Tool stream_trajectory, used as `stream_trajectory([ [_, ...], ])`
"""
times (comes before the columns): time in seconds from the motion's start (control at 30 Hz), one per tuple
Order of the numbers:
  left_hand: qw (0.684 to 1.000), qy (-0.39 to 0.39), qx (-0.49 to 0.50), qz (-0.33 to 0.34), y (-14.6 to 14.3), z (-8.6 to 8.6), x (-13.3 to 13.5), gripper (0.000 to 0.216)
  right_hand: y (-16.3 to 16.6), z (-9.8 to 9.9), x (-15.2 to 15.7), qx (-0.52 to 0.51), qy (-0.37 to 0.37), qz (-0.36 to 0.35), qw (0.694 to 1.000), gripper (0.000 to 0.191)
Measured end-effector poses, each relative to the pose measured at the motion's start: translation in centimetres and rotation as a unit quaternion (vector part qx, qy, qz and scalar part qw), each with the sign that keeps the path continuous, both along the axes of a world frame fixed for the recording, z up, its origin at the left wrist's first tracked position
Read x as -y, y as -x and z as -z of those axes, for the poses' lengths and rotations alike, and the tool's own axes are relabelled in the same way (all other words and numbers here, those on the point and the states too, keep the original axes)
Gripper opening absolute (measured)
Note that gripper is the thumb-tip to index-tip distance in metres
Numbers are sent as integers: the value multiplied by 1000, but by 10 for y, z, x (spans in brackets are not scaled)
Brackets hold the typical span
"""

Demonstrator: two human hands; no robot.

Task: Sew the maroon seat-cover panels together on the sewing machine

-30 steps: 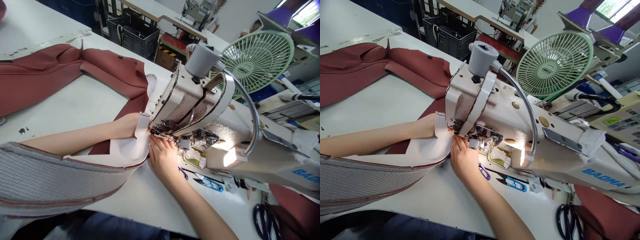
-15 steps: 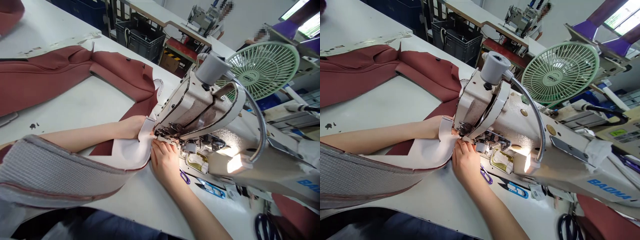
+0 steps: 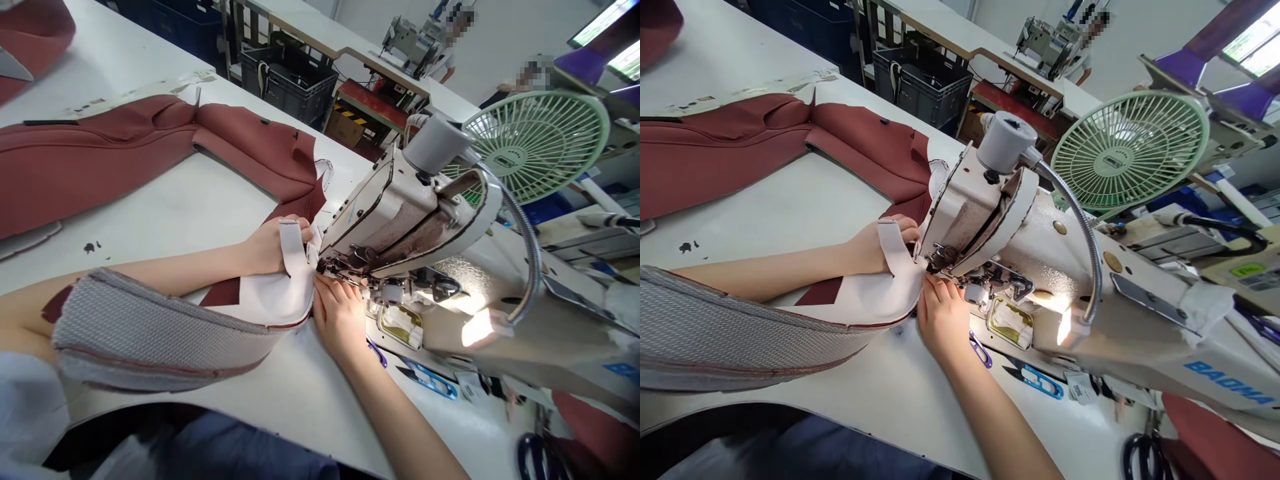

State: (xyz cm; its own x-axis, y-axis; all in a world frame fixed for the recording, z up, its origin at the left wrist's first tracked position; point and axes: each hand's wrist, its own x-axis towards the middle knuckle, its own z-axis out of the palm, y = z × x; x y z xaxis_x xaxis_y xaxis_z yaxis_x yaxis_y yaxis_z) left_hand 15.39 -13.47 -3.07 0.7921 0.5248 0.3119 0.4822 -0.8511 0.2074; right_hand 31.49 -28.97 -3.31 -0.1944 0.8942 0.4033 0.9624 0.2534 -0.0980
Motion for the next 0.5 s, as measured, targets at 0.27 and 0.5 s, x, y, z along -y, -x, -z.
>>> stream_trajectory([
  [0.27, 997, 13, -50, -48, 40, 0, 21, 22, 17, -2, 12, -37, 33, -54, 997, 25],
  [0.5, 987, 112, 23, -114, 145, 13, 76, 61, 74, -30, 34, -206, 201, -207, 935, 22],
])
